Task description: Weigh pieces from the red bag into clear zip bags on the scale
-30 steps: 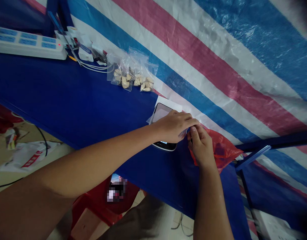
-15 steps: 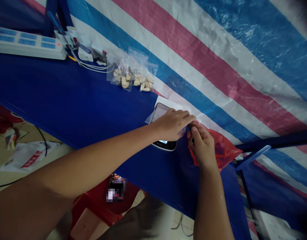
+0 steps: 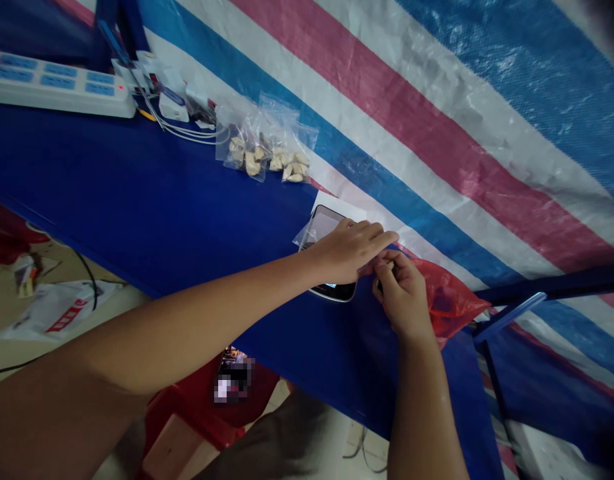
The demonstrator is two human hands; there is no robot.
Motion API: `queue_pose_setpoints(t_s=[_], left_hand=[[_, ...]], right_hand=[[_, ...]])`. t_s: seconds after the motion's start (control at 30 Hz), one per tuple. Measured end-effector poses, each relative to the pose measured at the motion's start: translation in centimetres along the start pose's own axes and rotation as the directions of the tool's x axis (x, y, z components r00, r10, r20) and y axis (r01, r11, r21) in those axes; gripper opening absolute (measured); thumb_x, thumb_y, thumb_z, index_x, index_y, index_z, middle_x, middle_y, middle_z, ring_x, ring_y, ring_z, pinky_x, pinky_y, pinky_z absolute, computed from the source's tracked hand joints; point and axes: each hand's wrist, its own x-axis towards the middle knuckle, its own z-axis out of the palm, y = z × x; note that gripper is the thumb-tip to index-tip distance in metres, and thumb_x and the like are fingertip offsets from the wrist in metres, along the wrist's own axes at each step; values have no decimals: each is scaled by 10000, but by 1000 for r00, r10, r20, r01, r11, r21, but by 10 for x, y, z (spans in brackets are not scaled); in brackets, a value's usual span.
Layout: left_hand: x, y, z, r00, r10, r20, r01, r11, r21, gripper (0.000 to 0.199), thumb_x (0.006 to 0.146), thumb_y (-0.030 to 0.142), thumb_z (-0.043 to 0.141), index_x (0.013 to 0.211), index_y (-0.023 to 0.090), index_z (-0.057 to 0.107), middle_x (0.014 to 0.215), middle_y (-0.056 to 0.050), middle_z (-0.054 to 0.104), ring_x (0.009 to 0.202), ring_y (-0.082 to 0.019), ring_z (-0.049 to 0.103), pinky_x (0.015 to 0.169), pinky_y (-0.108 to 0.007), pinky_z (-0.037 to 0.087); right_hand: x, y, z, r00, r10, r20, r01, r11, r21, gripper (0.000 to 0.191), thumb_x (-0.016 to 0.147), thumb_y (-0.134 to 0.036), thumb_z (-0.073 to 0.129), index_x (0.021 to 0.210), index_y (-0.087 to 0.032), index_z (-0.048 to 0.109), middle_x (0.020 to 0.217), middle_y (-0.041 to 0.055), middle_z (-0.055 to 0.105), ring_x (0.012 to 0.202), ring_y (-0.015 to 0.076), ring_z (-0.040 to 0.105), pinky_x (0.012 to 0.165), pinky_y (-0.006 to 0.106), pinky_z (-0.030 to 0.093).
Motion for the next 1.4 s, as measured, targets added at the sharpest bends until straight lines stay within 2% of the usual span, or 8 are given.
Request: queue_pose_setpoints(t_s=[0.23, 0.33, 0.47, 0.57, 0.77, 0.97, 1.2, 1.4], left_hand=[[2, -1, -1, 998, 60, -20, -62, 981, -183, 500, 871, 136, 557, 1346, 199, 416, 1262, -99, 619, 1170, -246, 561, 987, -418, 387], [3, 0, -3, 998, 64, -19, -67, 965, -252, 494, 877, 125, 536, 1347, 216, 416, 1252, -95, 628, 1151, -237, 573, 988, -421, 391], [4, 1, -4, 999, 41, -8, -42, 962, -269, 488, 887, 130, 525, 1353, 219, 413, 1263, -104, 623, 1184, -245, 572, 996, -421, 392], [4, 1, -3, 1000, 30, -8, -31, 969, -245, 517, 886, 129, 535, 1378, 200, 396, 1311, -124, 601, 1244, -260, 551, 1019, -431, 386], [3, -1, -1, 1000, 17, -6, -18, 982, -187, 536, 865, 122, 558, 1372, 184, 397, 1307, -129, 600, 1262, -270, 547, 1020, -423, 390], [3, -1, 1, 1000, 24, -4, -25, 989, -144, 501, 882, 142, 537, 1364, 173, 403, 1276, -124, 608, 1235, -273, 558, 1001, -421, 396], [1, -2, 4, 999, 24, -23, -27, 988, -149, 470, 886, 144, 528, 1337, 198, 409, 1259, -114, 620, 1216, -263, 567, 1003, -423, 388], [1, 0, 3, 1000, 23, -3, -23, 990, -140, 498, 865, 127, 540, 1340, 201, 409, 1256, -118, 620, 1222, -270, 561, 995, -424, 390]], right_hand=[[-1, -4, -1, 999, -14, 48, 4, 979, 205, 167, 934, -384, 655, 1002, -249, 583, 687, -72, 558, 409, 53, 350, 362, 185, 255], [-1, -6, -1, 999, -11, 46, 0, 975, 221, 176, 939, -385, 658, 1022, -247, 586, 687, -69, 571, 398, 49, 359, 358, 183, 256], [0, -6, 1, 998, -8, -56, 18, 983, 181, 234, 944, -463, 646, 998, -241, 593, 639, -73, 552, 383, 53, 365, 348, 184, 250], [1, -6, 1, 991, 56, -125, -33, 982, 184, 297, 924, -514, 638, 982, -224, 606, 615, -68, 545, 363, 54, 353, 331, 185, 215], [5, -7, 0, 961, 197, -194, -138, 950, 279, 226, 837, -407, 645, 786, -220, 529, 573, -50, 559, 326, 52, 319, 311, 190, 186], [5, -8, -4, 960, 266, -87, -202, 874, 442, 130, 744, -333, 537, 773, -252, 440, 543, -43, 550, 304, 60, 243, 320, 174, 157], [1, -11, -8, 961, 261, 88, -271, 834, 480, 273, 640, -260, 545, 869, -285, 398, 642, -42, 581, 352, 65, 243, 348, 148, 147], [1, -11, -7, 965, 249, 78, -258, 859, 443, 372, 567, -180, 490, 909, -290, 392, 643, -65, 556, 368, 59, 222, 346, 135, 151]])
